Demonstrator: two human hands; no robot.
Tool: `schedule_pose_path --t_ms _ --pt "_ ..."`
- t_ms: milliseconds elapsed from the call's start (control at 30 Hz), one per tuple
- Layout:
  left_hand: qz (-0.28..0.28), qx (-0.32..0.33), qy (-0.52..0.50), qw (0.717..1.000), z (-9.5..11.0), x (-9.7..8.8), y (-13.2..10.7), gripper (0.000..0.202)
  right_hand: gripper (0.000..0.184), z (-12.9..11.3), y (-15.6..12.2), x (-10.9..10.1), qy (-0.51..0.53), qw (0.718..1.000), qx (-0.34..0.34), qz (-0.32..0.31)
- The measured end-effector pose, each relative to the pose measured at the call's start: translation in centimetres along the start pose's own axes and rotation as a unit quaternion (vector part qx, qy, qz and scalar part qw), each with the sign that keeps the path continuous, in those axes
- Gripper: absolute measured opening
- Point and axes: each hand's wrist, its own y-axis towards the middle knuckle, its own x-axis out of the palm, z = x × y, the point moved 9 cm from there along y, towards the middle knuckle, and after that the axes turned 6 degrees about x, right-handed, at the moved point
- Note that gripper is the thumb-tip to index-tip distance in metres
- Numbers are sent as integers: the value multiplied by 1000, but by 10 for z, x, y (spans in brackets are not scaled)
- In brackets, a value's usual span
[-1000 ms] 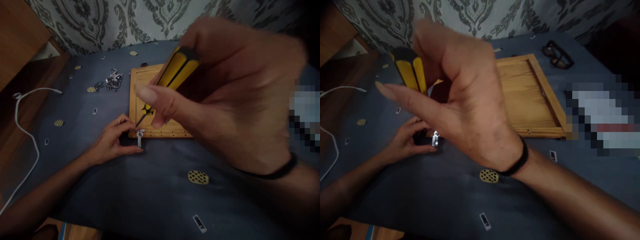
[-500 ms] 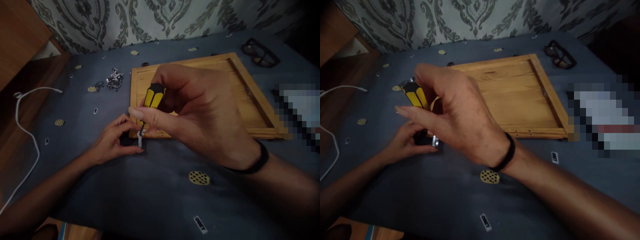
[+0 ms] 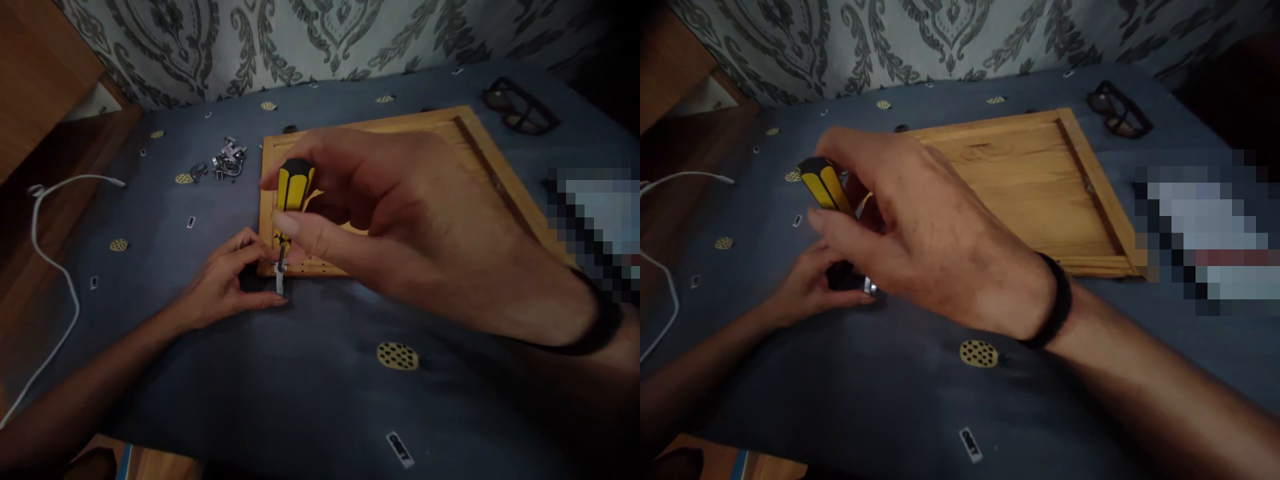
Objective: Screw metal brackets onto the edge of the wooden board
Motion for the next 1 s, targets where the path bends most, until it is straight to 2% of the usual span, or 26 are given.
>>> schedule_pose_path --t_ms 100,300,467,567,733,833,900,1000 --pt "3 3 -2 1000 1 -1 0 40 15 3 -2 2 7 1000 19 -20" --pt "-7 -15 4 1000 -4 2 -1 43 27 -4 -3 2 -21 999 -34 27" --pt "-16 -29 -4 999 -7 4 -3 46 33 -4 -3 -1 -63 996 -26 51" --pt "-24 -26 -7 999 -6 5 -2 46 32 -1 -1 0 -43 999 -13 28" --pt "-19 -22 1 1000 -4 3 -1 44 17 5 2 1 35 999 32 -19" --pt "-12 -15 -7 1000 -3 3 -1 41 27 5 1 8 87 994 32 -60" --pt "-15 -17 -12 1000 -4 4 -2 40 35 5 0 8 93 994 25 -41" --pt "-11 -18 -14 1000 -5 3 -3 43 37 8 0 7 69 997 30 18"
